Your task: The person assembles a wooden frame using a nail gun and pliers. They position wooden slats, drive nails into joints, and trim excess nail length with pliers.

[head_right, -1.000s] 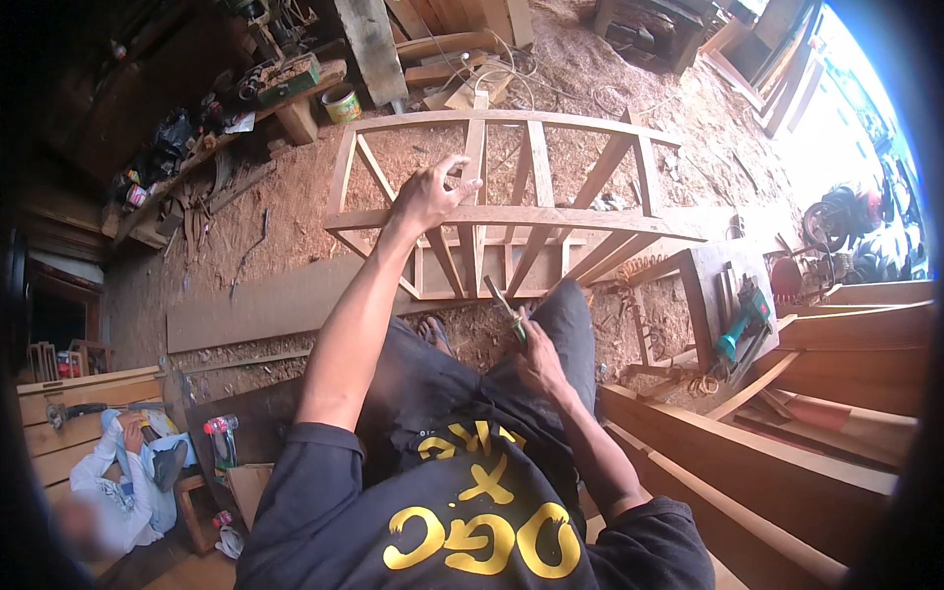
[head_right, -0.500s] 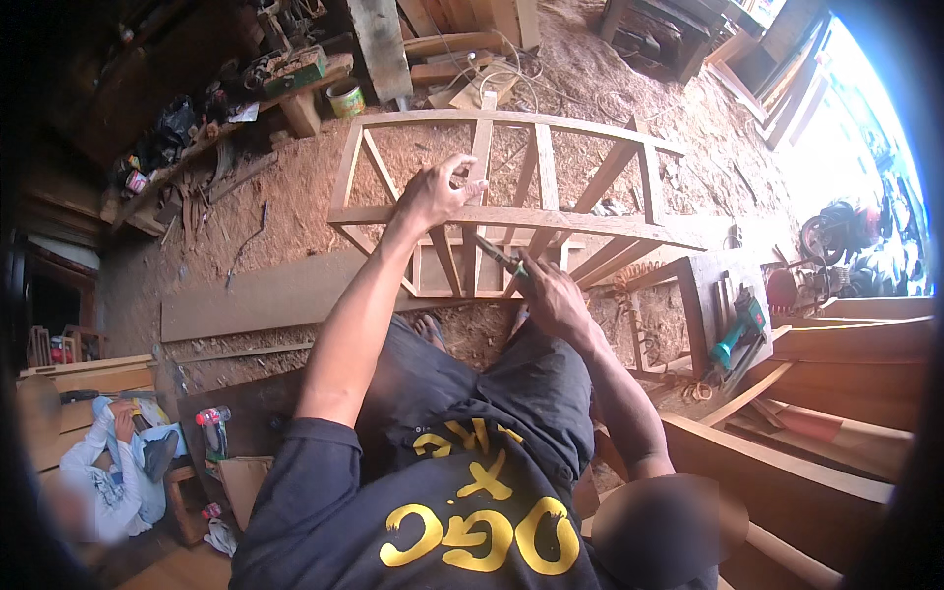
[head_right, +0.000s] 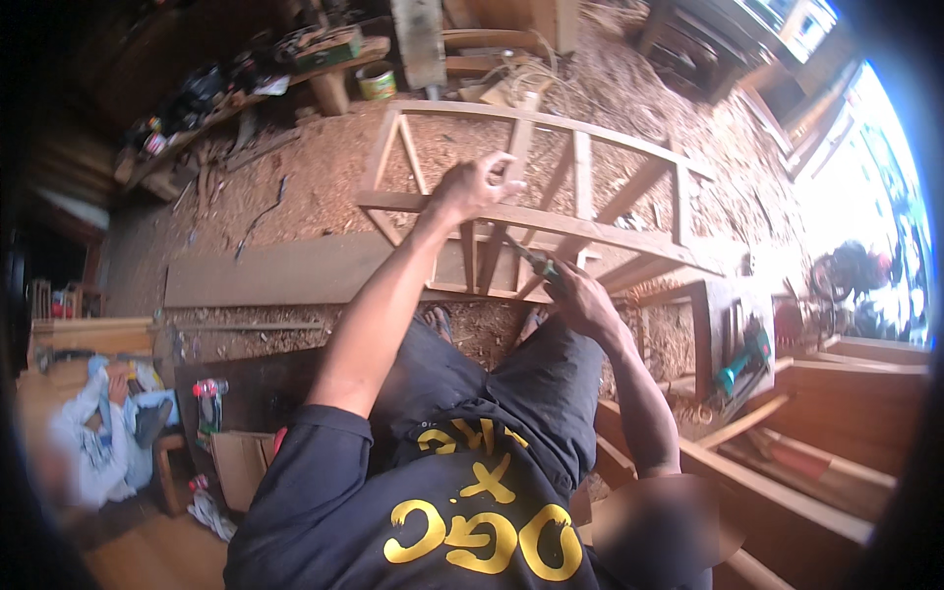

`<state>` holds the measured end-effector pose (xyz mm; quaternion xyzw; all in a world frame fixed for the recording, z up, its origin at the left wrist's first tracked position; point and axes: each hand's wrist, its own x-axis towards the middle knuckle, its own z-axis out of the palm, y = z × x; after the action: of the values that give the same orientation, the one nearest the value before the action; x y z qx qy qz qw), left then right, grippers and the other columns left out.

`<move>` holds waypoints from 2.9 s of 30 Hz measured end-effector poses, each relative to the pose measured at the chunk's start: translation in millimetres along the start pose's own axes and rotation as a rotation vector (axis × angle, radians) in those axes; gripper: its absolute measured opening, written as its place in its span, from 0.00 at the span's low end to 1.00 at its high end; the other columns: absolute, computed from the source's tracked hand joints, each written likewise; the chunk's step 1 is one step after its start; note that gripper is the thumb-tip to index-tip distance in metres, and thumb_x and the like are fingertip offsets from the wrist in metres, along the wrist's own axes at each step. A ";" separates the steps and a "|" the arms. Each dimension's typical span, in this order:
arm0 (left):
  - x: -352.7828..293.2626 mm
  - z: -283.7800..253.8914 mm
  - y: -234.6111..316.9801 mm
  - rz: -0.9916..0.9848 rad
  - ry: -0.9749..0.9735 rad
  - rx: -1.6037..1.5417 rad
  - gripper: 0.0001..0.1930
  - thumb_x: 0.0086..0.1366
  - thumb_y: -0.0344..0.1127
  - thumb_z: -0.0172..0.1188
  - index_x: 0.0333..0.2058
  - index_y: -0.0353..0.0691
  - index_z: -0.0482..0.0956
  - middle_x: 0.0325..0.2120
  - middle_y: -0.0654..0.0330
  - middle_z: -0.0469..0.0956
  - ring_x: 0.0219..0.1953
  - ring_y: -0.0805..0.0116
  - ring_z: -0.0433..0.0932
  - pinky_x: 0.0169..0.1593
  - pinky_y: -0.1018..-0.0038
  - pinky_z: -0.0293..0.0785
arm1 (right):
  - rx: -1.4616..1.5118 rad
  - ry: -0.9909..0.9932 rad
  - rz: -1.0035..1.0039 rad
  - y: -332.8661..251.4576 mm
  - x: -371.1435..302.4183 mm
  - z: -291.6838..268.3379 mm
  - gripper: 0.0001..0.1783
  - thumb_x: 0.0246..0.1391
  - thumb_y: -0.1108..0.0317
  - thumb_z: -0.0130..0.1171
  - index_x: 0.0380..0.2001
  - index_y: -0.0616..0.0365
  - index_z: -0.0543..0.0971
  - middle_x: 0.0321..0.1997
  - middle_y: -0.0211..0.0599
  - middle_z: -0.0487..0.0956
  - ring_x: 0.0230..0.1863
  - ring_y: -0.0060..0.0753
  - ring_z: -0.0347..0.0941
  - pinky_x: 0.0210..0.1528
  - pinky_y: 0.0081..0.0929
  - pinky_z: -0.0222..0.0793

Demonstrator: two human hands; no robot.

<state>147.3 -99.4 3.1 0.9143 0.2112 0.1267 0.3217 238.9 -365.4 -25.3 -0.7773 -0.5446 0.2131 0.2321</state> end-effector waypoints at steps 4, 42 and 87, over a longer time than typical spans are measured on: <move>6.7 12.6 -10.0 0.030 0.066 -0.029 0.33 0.59 0.63 0.63 0.54 0.46 0.74 0.36 0.52 0.84 0.32 0.59 0.85 0.38 0.63 0.83 | -0.067 0.001 0.063 -12.0 -2.5 -9.7 0.31 0.60 0.64 0.55 0.65 0.61 0.64 0.53 0.60 0.75 0.55 0.62 0.71 0.56 0.48 0.68; 0.1 7.6 -9.0 0.013 0.075 -0.002 0.31 0.59 0.63 0.63 0.52 0.46 0.76 0.35 0.53 0.85 0.35 0.59 0.85 0.38 0.64 0.83 | -0.306 0.009 0.039 -37.9 3.9 -21.6 0.14 0.59 0.71 0.50 0.48 0.63 0.69 0.33 0.57 0.78 0.33 0.64 0.77 0.36 0.55 0.71; 3.8 14.4 -10.4 0.026 0.092 -0.003 0.30 0.58 0.66 0.62 0.51 0.51 0.76 0.36 0.46 0.84 0.38 0.48 0.85 0.40 0.58 0.81 | 0.318 -0.355 0.251 3.1 15.7 -32.9 0.18 0.59 0.64 0.57 0.49 0.61 0.78 0.24 0.39 0.80 0.26 0.32 0.74 0.32 0.35 0.70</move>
<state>152.7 -98.0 -14.2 0.9096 0.2135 0.1732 0.3116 265.3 -355.7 -2.0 -0.7429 -0.4359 0.4560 0.2241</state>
